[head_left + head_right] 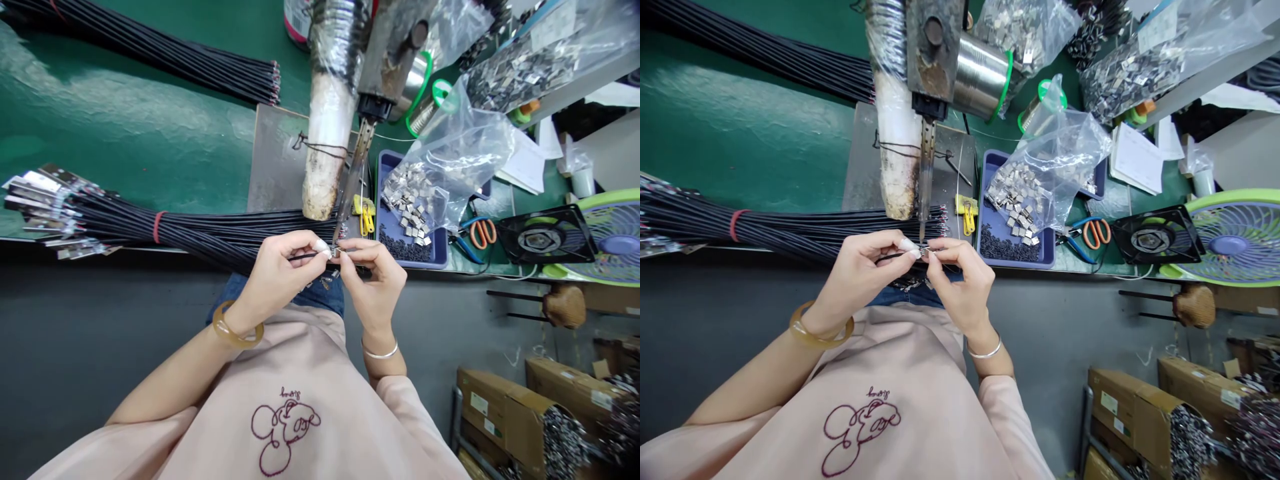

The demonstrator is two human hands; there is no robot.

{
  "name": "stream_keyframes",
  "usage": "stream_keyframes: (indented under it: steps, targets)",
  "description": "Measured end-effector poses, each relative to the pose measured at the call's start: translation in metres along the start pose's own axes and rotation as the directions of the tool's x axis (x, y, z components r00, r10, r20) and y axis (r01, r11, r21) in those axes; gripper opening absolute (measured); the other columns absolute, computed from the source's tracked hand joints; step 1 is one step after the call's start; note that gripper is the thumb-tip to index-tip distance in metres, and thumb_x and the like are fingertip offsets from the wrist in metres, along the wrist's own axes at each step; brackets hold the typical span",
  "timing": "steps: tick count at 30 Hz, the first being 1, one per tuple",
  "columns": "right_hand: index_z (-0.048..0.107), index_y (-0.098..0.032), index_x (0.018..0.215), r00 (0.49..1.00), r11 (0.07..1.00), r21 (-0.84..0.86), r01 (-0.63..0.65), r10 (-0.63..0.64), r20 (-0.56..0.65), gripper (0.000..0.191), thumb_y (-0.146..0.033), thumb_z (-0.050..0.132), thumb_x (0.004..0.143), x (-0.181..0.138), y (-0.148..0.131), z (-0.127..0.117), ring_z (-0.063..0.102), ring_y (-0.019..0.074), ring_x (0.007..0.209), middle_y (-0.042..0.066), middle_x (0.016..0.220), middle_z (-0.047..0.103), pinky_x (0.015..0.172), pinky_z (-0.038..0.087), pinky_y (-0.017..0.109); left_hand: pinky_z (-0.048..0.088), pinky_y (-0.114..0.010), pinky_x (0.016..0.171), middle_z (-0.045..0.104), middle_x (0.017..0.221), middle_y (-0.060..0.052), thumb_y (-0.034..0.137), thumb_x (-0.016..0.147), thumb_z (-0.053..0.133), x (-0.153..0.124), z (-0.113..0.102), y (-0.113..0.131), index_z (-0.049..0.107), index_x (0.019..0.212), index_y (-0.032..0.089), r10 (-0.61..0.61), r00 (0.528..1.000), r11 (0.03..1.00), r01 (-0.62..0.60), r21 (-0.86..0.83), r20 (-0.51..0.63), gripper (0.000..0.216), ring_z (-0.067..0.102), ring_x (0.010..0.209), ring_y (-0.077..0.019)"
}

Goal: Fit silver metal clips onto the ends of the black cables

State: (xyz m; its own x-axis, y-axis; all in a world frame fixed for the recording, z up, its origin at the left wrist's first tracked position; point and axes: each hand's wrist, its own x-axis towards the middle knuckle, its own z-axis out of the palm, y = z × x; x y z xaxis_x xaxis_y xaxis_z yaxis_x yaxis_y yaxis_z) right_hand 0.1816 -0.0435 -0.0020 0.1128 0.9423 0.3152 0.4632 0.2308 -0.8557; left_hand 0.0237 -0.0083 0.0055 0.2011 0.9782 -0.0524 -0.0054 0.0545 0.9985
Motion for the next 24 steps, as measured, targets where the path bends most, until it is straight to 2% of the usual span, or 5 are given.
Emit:
stream_keyframes:
  steps: [4, 9, 17, 24]
  targets:
    - [0.066, -0.023, 0.086, 0.999, 0.998, 0.050, -0.045, 0.043, 0.031, 0.005, -0.023, 0.068, 0.091, 0.005, 0.001, -0.002, 0.077, 0.0143, 0.084, 0.002, 0.100, 0.078, 0.075, 0.067, 0.029, 0.035, -0.014, 0.045, 0.057, 0.061, 0.003, 0.015, 0.075, 0.065, 0.001, 0.001, 0.001, 0.064, 0.066, 0.013, 0.034, 0.999, 0.999, -0.034, 0.023, -0.005, 0.010, 0.044, 0.051, -0.0050]
    - [0.067, -0.023, 0.084, 0.998, 0.999, 0.051, -0.012, 0.009, 0.063, 0.007, -0.018, 0.070, 0.089, 0.012, 0.000, -0.006, 0.077, 0.0141, 0.087, 0.001, 0.099, 0.079, 0.074, 0.065, 0.026, 0.030, -0.015, 0.045, 0.049, 0.059, 0.004, 0.013, 0.076, 0.064, 0.002, 0.002, 0.000, 0.064, 0.064, 0.013, 0.089, 0.996, 0.994, -0.089, 0.070, 0.006, 0.011, 0.035, 0.051, -0.0040]
    - [0.067, -0.024, 0.082, 0.995, 0.999, 0.008, 0.046, -0.046, 0.088, 0.010, -0.017, 0.070, 0.089, 0.019, -0.004, -0.007, 0.075, 0.0136, 0.089, 0.001, 0.098, 0.079, 0.073, 0.063, 0.026, 0.028, -0.015, 0.043, 0.050, 0.058, 0.005, 0.012, 0.075, 0.064, 0.002, 0.006, 0.004, 0.062, 0.065, 0.014, 0.047, 0.996, 0.998, -0.043, 0.052, -0.075, 0.011, 0.035, 0.050, -0.0040]
    - [0.069, -0.024, 0.082, 0.992, 1.000, 0.009, 0.012, -0.013, 0.122, 0.008, -0.020, 0.070, 0.089, 0.023, -0.006, -0.008, 0.073, 0.0138, 0.085, 0.001, 0.095, 0.077, 0.070, 0.063, 0.026, 0.031, -0.015, 0.044, 0.054, 0.060, 0.004, 0.014, 0.075, 0.064, 0.003, 0.006, 0.004, 0.063, 0.065, 0.015, 0.052, 0.995, 0.997, -0.047, 0.061, -0.080, 0.010, 0.039, 0.051, -0.0051]
